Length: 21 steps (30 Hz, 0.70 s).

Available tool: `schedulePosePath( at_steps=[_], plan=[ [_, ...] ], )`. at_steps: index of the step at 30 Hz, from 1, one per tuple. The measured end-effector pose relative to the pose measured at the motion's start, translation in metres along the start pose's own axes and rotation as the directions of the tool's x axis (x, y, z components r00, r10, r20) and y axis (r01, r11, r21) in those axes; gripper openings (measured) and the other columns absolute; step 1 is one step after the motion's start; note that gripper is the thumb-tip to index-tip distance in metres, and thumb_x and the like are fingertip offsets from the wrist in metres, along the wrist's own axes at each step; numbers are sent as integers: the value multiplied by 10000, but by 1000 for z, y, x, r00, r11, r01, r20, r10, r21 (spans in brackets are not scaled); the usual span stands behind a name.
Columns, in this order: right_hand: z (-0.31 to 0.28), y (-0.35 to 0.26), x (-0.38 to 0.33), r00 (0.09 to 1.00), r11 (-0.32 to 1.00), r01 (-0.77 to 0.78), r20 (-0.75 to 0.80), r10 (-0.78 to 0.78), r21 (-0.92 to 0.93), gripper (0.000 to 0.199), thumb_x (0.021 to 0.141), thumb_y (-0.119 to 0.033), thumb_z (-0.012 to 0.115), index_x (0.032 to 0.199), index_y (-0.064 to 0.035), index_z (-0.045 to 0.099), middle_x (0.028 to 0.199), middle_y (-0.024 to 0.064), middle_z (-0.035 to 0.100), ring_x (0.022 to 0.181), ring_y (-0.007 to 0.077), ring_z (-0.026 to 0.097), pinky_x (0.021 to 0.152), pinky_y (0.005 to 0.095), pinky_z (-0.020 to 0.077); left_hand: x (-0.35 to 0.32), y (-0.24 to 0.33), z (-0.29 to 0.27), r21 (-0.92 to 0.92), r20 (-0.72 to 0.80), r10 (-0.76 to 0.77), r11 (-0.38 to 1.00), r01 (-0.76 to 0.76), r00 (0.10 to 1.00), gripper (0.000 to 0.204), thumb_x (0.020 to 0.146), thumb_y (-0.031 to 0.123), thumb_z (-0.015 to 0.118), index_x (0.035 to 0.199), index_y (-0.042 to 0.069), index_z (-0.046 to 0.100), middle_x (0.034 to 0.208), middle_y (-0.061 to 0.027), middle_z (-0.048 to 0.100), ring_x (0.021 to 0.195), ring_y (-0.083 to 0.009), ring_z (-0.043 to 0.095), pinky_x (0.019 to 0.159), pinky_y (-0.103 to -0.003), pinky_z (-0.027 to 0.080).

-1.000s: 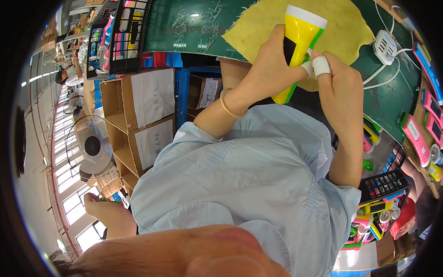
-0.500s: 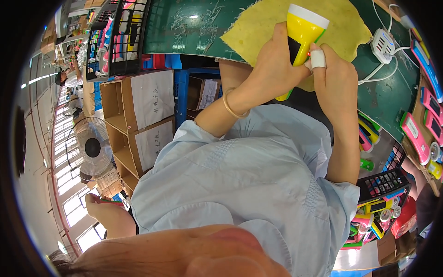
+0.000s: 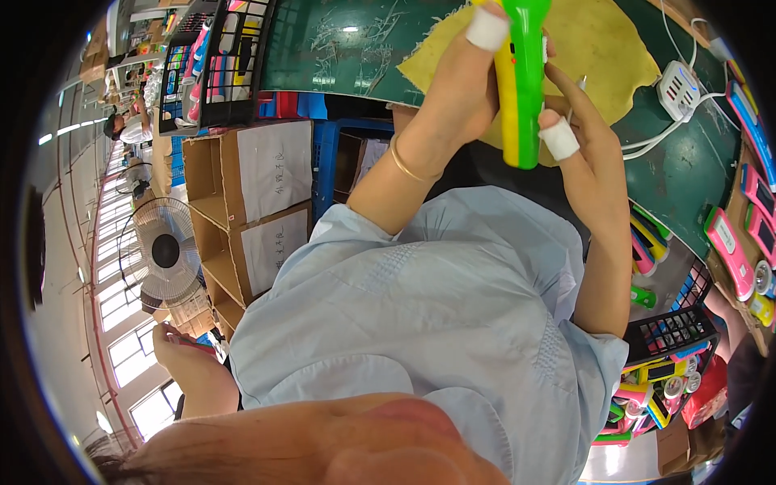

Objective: Cleaning and inspecting various handheld flashlights on an assembly line.

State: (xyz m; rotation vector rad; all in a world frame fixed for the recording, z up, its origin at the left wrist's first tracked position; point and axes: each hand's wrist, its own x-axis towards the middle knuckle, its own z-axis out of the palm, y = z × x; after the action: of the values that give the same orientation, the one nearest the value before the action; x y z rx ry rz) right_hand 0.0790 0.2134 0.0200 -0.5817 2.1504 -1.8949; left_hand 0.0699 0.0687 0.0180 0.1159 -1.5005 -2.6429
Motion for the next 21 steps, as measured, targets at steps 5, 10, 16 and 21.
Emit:
schedulePosePath(
  at_steps=[5,10,16,21],
  plan=[
    [-1,13,14,982,989,-145,128,140,32,439,859,-271,533,1147,58,499,951,94,585,903,127,514,835,267,388,11,9,8,-5,-23,7,1000,-7,1000,521,924,474,274,1066,22,493,922,-84,577,769,-152,573,689,-262,476],
    [2,18,18,983,972,-171,99,157,158,487,827,-285,583,1156,65,501,1028,96,574,957,135,501,880,271,365,17,14,15,-47,-95,-97,995,93,991,542,931,452,234,1020,0,519,895,-82,591,757,-154,578,656,-243,475],
    [-4,37,22,965,917,-256,130,227,304,537,787,-307,639,1163,53,507,1067,104,569,987,159,507,910,289,347,16,17,26,135,-118,29,991,-12,993,554,933,420,213,940,-18,553,805,-66,599,702,-141,572,596,-238,460],
    [2,32,29,975,920,-203,157,158,335,543,788,-315,644,1153,62,505,1061,108,570,991,162,509,911,296,354,26,-4,10,274,-98,215,944,-181,972,568,932,427,223,883,-27,560,715,-46,589,617,-118,544,540,-227,434]
  ],
)
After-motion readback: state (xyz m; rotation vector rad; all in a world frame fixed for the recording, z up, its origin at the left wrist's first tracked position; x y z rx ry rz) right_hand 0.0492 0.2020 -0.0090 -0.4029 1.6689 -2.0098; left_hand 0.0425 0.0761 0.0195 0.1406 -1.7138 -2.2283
